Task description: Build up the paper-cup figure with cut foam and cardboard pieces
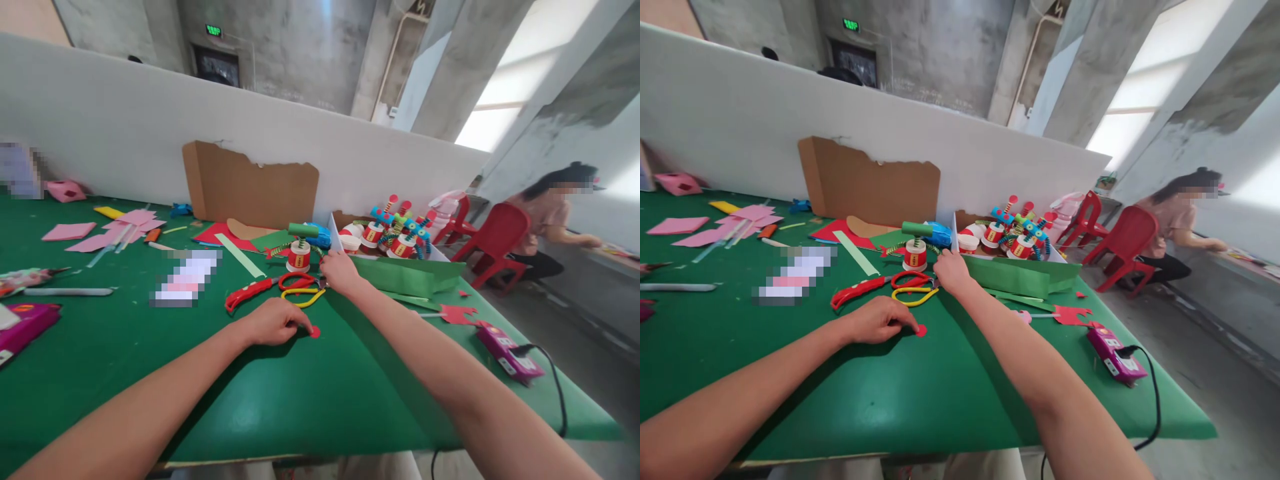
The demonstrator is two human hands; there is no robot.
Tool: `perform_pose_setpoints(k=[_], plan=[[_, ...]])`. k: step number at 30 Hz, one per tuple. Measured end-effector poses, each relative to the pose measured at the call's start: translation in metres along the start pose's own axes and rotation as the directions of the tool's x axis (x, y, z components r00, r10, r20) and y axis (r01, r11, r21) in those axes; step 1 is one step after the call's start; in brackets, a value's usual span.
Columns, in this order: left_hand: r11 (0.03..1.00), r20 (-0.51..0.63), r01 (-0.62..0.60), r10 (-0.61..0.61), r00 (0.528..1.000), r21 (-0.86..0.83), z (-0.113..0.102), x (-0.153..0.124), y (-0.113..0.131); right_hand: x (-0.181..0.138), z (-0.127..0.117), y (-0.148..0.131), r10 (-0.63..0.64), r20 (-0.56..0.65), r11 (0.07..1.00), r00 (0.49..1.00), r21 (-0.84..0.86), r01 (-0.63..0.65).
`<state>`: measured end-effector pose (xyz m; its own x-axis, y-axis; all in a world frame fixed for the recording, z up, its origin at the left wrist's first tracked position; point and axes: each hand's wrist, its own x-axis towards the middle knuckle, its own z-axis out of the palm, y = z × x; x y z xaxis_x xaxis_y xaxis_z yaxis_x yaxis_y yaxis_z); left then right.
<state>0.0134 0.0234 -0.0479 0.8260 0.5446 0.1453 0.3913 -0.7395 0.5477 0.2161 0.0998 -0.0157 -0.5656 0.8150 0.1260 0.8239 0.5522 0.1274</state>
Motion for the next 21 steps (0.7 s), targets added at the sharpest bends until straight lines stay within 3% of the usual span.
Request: perform_pose_setpoints(k=[3,5,8,10,11,12,14,16,17,19,21], plan=[[0.999,-0.001,0.016,-0.016,1.000,0.028,0.001,0.000,0.000,0.014,0.009,-0.009,0.043,0.043,0.999,0.998,0.026,-0.044],[0.999,-0.002,0.022,-0.022,1.000,0.044,0.001,0.000,0.000,0.021,0.003,-0.012,0.086,-0.015,0.983,0.996,0.166,-0.082],[0.997,-0.010,0.031,-0.031,0.999,0.069,0.002,0.001,-0.002,0.021,-0.023,-0.012,0.157,-0.175,0.906,0.972,0.418,-0.071],[0.996,-0.017,0.032,-0.030,0.999,0.083,0.003,0.001,-0.003,0.010,-0.045,-0.011,0.180,-0.217,0.880,0.959,0.471,-0.058],[0.996,-0.019,0.030,-0.029,0.999,0.088,0.003,0.001,-0.004,0.002,-0.055,-0.011,0.214,-0.224,0.793,0.951,0.608,-0.035],[0.995,-0.021,0.028,-0.026,0.999,0.093,0.004,0.001,-0.005,-0.008,-0.063,-0.011,0.276,-0.209,0.641,0.938,0.767,-0.018],[0.995,-0.022,0.021,-0.019,1.000,0.102,0.005,0.001,-0.005,-0.031,-0.070,-0.014,0.385,-0.103,0.212,0.917,0.977,0.021],[0.993,-0.020,0.009,-0.007,1.000,0.119,0.004,0.000,-0.005,-0.052,-0.065,-0.019,0.462,0.008,-0.155,0.887,0.985,0.071],[0.992,-0.019,0.000,0.003,1.000,0.128,0.003,0.000,-0.004,-0.060,-0.059,-0.021,0.476,0.077,-0.295,0.876,0.952,0.076],[0.991,-0.011,-0.023,0.024,1.000,0.131,0.000,-0.002,-0.003,-0.072,-0.041,-0.027,0.473,0.182,-0.481,0.862,0.873,0.079],[0.994,0.001,-0.044,0.044,0.999,0.100,-0.003,-0.004,-0.003,-0.078,-0.022,-0.032,0.460,0.236,-0.581,0.856,0.809,0.090]])
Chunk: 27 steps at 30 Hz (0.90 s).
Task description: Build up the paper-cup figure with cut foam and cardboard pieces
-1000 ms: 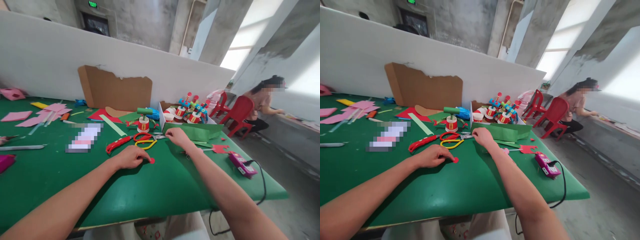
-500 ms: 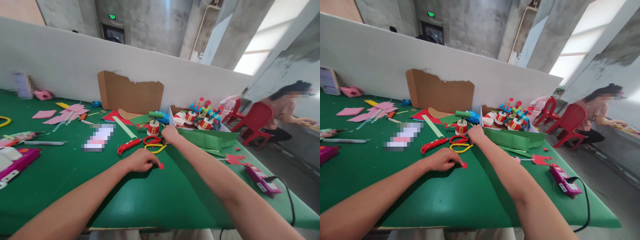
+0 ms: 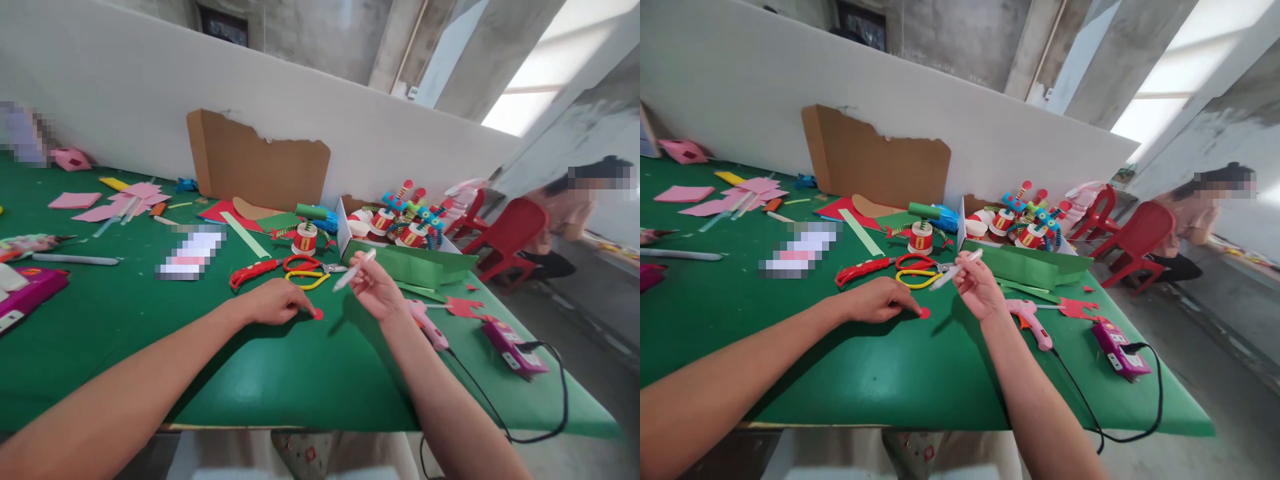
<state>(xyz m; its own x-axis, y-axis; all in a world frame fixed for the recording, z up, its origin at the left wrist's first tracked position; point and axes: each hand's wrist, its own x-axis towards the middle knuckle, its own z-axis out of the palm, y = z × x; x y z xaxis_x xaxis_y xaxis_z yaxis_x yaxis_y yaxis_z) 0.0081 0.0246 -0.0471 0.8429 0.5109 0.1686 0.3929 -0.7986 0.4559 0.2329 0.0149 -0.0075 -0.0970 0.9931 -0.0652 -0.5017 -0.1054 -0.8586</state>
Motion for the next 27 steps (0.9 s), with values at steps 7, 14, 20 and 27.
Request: perform_pose_setpoints(k=[7,14,20,27], plan=[[0.999,0.021,0.007,-0.006,1.000,-0.049,-0.003,-0.001,-0.001,0.006,-0.012,0.027,0.182,0.008,0.974,0.983,0.139,-0.181],[1.000,0.025,0.024,-0.024,0.999,0.016,0.000,-0.002,0.002,0.000,-0.009,0.030,0.292,0.106,0.956,0.951,-0.018,-0.292],[0.999,0.040,0.026,-0.027,0.999,0.026,-0.001,-0.003,0.003,-0.006,-0.002,0.035,0.220,0.100,0.969,0.970,0.094,-0.229],[0.999,0.053,0.027,-0.030,0.998,0.043,-0.002,-0.003,0.004,-0.006,-0.002,0.044,0.174,0.035,0.985,0.984,-0.016,-0.174]])
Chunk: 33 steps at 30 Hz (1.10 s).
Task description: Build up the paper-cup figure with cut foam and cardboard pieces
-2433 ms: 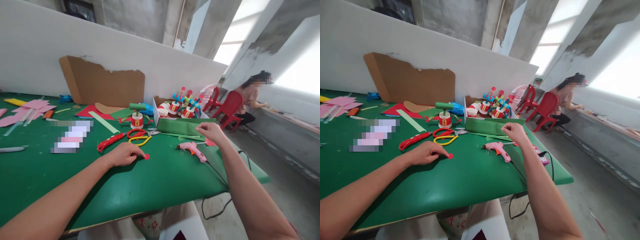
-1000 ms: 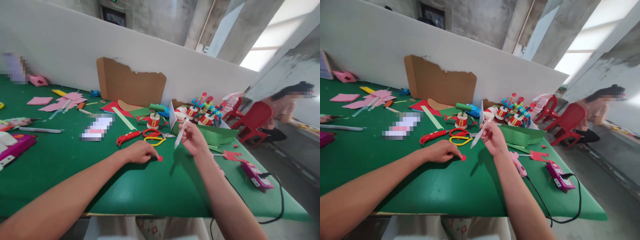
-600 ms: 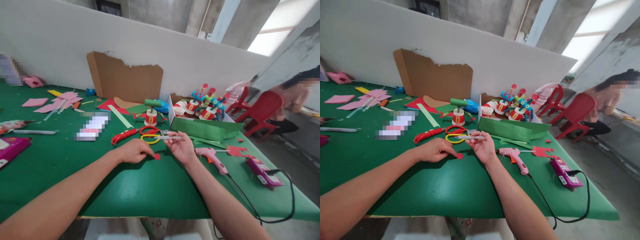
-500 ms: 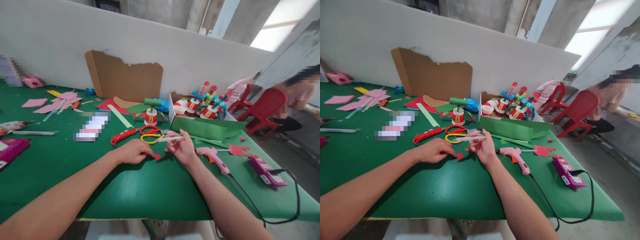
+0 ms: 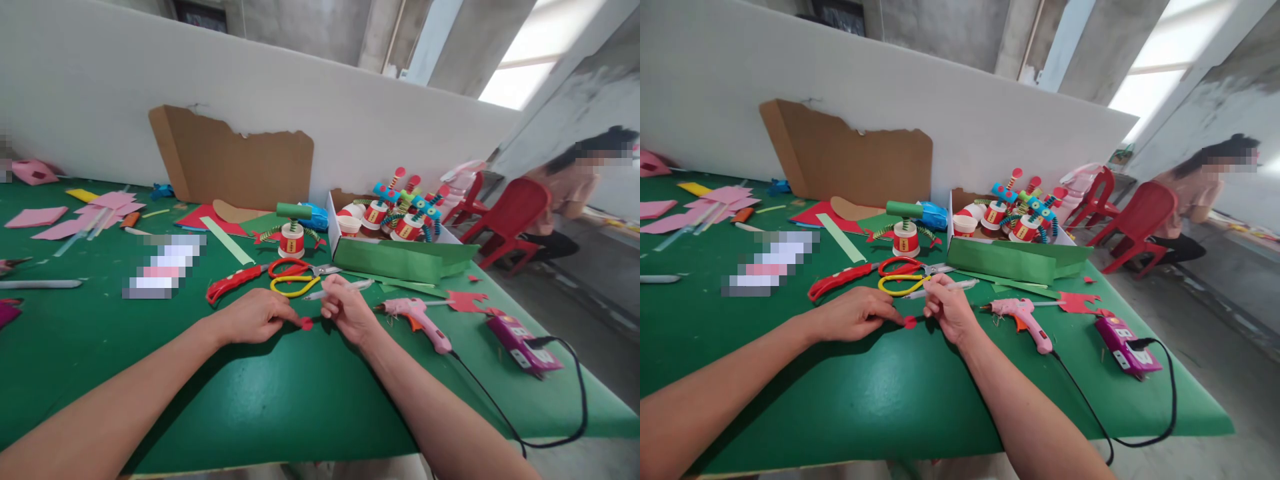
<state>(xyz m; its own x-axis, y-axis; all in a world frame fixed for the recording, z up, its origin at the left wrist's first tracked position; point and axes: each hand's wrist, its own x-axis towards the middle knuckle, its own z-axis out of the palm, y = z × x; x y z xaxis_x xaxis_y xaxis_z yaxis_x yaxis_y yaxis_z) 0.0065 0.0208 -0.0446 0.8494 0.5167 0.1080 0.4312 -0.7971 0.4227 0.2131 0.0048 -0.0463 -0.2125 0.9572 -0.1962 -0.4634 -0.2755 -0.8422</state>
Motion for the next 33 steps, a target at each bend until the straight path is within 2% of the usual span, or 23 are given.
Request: perform_pose_setpoints(k=[9,15,18,25,30,33], plan=[[0.997,-0.015,-0.053,0.052,0.999,-0.049,0.000,-0.002,-0.004,0.003,-0.005,0.003,0.013,-0.031,0.992,0.999,-0.124,-0.017],[0.997,-0.026,-0.056,0.055,0.998,-0.050,0.000,-0.001,-0.004,0.001,-0.005,0.008,-0.093,-0.021,0.995,0.995,-0.049,0.091],[0.996,-0.017,-0.067,0.066,0.998,-0.063,-0.001,-0.001,-0.004,-0.002,-0.003,0.009,-0.145,-0.061,0.988,0.987,-0.060,0.142],[0.996,-0.002,-0.040,0.040,0.999,-0.077,-0.003,-0.001,-0.004,-0.010,0.000,0.008,-0.195,-0.031,0.925,0.980,-0.337,0.173],[0.993,0.001,-0.033,0.034,0.999,-0.116,-0.004,-0.001,-0.004,-0.011,-0.004,0.003,-0.153,-0.040,0.921,0.987,-0.369,0.128],[0.994,0.005,-0.029,0.029,1.000,-0.104,-0.004,-0.001,-0.004,-0.010,-0.005,0.002,-0.182,-0.053,0.893,0.982,-0.427,0.142]])
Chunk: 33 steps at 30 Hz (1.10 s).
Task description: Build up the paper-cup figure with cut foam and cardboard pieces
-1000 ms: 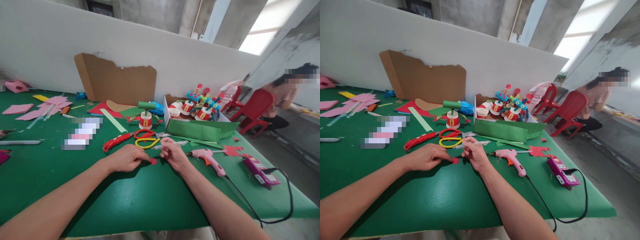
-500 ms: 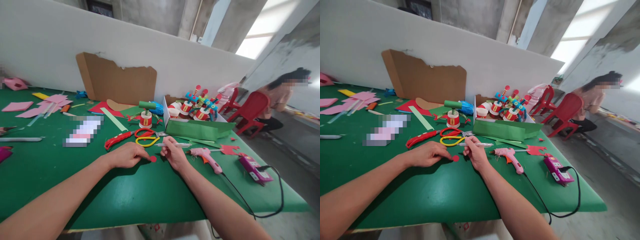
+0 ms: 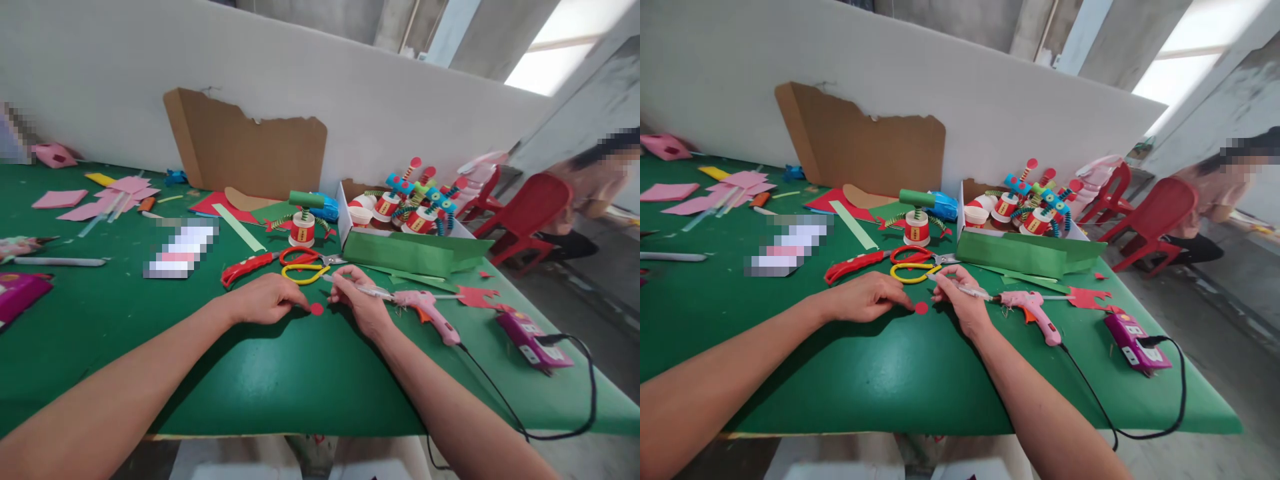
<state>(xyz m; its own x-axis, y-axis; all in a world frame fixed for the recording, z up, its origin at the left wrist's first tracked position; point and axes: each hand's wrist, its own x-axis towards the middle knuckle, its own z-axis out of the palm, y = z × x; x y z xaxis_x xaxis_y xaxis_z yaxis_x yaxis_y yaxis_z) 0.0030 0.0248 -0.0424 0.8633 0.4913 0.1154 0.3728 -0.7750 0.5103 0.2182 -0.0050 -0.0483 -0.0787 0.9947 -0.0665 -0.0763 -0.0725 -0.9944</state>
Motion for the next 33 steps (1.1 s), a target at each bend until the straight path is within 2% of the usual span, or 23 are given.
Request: perform_pose_setpoints(k=[3,5,9,24,30,33], plan=[[0.998,0.006,0.017,-0.018,1.000,0.055,0.000,-0.001,0.001,-0.001,-0.002,-0.002,-0.041,0.008,0.966,0.999,-0.255,0.042],[0.995,0.000,0.043,-0.043,0.999,0.094,0.001,-0.001,0.002,-0.003,-0.005,-0.003,-0.074,0.090,0.894,0.993,-0.436,0.106],[0.989,-0.024,0.075,-0.073,0.997,0.127,0.003,-0.001,0.006,-0.008,-0.007,-0.003,-0.076,0.251,0.779,0.965,-0.589,0.215],[0.971,-0.010,0.073,-0.072,0.997,0.230,0.006,-0.001,0.008,-0.009,-0.003,0.002,-0.059,0.259,0.809,0.964,-0.554,0.198],[0.982,-0.032,0.044,-0.038,0.999,0.181,0.000,-0.003,0.005,-0.005,-0.004,-0.002,0.037,0.167,0.918,0.985,-0.394,0.033],[0.987,-0.020,0.017,-0.014,1.000,0.159,-0.001,-0.004,0.004,-0.003,-0.006,-0.004,0.028,0.160,0.965,0.987,-0.262,0.016]])
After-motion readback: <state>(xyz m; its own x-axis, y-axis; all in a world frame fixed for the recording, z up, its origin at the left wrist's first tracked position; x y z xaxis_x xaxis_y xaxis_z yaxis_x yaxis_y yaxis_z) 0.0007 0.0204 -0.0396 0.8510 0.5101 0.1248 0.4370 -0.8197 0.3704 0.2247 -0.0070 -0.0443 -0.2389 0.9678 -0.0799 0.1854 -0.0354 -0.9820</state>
